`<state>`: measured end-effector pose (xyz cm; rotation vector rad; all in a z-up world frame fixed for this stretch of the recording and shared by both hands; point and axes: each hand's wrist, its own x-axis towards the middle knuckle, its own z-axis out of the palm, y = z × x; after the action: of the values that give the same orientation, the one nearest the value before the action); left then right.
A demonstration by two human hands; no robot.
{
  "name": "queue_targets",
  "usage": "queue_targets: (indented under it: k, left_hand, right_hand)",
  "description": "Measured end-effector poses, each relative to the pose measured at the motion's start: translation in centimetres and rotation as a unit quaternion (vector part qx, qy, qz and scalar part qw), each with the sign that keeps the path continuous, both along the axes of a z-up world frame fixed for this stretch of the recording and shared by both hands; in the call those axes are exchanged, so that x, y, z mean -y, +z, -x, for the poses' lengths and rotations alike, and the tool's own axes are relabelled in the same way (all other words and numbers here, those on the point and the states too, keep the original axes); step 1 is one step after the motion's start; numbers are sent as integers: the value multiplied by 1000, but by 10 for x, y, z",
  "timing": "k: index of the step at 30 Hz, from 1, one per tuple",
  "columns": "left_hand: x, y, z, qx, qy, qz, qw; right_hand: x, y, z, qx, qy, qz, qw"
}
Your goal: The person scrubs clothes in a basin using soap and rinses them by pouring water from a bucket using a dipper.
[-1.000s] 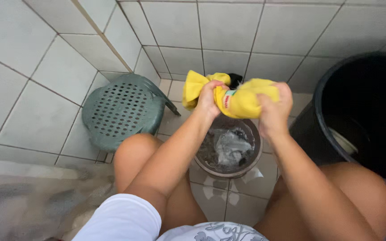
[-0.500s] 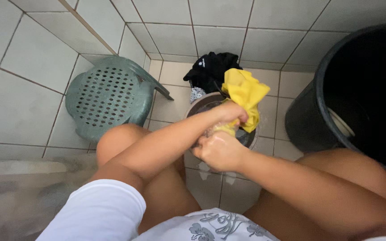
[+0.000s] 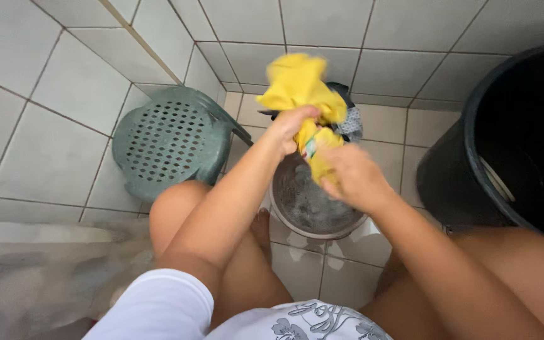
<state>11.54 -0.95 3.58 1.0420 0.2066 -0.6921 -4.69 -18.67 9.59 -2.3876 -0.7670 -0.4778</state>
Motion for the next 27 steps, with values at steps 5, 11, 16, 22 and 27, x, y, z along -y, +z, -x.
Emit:
queue_targets:
  k: [5, 11, 16, 22, 27]
  left_hand:
    - [6, -3, 19, 124, 227, -60, 964]
    - [5, 36, 82, 413, 67, -221, 881]
    - [9, 64, 111, 481, -1, -111, 869]
    - [20, 39, 90, 245, 80, 173, 951]
    - [17, 44, 71, 64, 156, 307, 937]
  right_hand:
    - [1, -12, -5, -226, -125, -273, 927]
    - [-3, 33, -20, -608, -160, -572, 527]
    - [6, 17, -25, -600, -130, -644, 456]
    - [21, -41, -40, -489, 32, -765, 418]
    - [15, -8, -36, -321, -60, -758, 565]
